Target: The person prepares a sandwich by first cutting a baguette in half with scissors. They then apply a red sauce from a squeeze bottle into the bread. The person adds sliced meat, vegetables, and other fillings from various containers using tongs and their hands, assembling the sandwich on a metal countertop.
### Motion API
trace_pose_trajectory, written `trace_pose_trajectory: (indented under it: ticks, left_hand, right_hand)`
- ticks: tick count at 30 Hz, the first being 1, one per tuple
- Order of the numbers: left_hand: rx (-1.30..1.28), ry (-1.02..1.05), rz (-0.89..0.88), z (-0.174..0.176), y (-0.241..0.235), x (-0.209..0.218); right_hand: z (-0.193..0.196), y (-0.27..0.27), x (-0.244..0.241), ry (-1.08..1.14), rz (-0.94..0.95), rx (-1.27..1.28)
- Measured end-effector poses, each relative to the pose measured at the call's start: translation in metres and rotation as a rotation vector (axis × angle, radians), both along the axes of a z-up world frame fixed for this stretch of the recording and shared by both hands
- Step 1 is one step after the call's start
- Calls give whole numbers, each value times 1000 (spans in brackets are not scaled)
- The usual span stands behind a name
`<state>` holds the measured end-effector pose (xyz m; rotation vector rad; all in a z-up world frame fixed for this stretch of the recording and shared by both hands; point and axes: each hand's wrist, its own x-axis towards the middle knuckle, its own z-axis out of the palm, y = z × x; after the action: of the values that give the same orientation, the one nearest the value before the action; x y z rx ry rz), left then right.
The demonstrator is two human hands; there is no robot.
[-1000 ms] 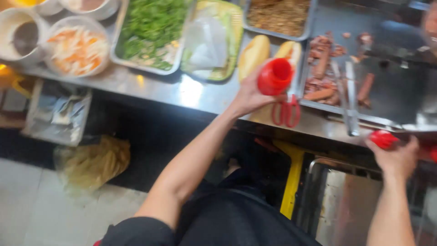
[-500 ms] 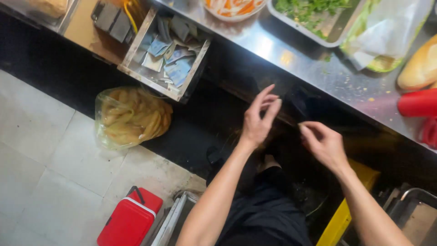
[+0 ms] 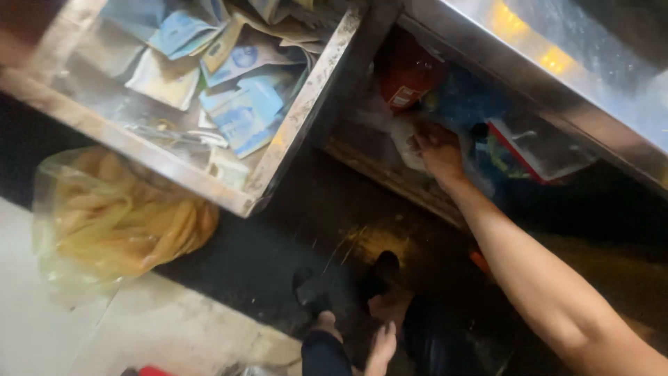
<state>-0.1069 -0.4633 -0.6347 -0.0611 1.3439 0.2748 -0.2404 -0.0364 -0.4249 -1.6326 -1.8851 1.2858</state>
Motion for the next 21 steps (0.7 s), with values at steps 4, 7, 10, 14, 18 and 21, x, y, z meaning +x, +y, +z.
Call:
trace_pose_trajectory:
  ticks: [4,7,10,14,18,21]
  left_hand:
    - [-117,121,-84,-104,9,47]
    - [71,307,-122,-146,25,43]
    - [91,281,-190,-139,40,29]
    - [-274,538,-57,-27,67,8]
    - [879,1216,-415,-95,-10,60]
    - [-171,68,-39,-33,36,-3]
  right_hand:
    - [-44,54,-1,-106,-122,247]
    - [-48,77,-5,-97,-75,516]
    - [-22,98,-28,36,47,827]
    - [-69,172,-44,-180,397,966]
    - [-73,159,-45,-371,466,1000]
    - [-76,143,-32,-461,369,727]
